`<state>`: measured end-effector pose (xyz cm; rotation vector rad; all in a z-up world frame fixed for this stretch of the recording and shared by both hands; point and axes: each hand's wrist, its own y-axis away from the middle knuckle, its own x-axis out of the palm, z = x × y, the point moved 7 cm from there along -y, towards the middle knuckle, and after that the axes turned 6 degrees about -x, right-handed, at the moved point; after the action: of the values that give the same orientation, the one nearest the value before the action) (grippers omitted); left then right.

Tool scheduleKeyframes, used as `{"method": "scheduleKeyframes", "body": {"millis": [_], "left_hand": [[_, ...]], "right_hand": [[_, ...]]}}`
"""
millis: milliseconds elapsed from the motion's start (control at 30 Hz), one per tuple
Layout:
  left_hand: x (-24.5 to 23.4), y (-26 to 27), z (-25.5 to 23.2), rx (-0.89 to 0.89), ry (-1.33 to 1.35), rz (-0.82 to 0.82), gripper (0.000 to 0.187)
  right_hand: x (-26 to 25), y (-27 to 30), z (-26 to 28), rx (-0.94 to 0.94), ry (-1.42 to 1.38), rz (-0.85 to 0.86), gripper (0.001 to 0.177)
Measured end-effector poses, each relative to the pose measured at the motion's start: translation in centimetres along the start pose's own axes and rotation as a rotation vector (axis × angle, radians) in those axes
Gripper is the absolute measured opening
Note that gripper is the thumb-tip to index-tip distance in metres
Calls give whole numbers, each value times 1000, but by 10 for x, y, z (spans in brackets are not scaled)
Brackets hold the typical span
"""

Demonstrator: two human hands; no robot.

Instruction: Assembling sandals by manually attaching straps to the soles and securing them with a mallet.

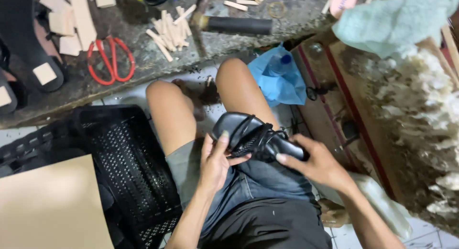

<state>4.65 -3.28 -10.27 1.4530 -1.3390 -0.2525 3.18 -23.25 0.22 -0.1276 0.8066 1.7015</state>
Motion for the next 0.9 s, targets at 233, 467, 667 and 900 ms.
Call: {"method": "scheduleKeyframes", "body": {"millis": [233,467,667,900], "left_hand": [[21,-11,-5,-86,-550,97,40],[34,-15,-21,323,-1118,-5,23],[46,3,-20,228,-174,240,27],[74,41,-10,306,-658,115,35]], "right_hand": [[-10,-20,-22,185,209,105,37],[5,-43,-61,108,95,92,32],[-12,-32,-32,96,-101,-44,28],[27,-18,12,-192,-388,-256,37]]}}
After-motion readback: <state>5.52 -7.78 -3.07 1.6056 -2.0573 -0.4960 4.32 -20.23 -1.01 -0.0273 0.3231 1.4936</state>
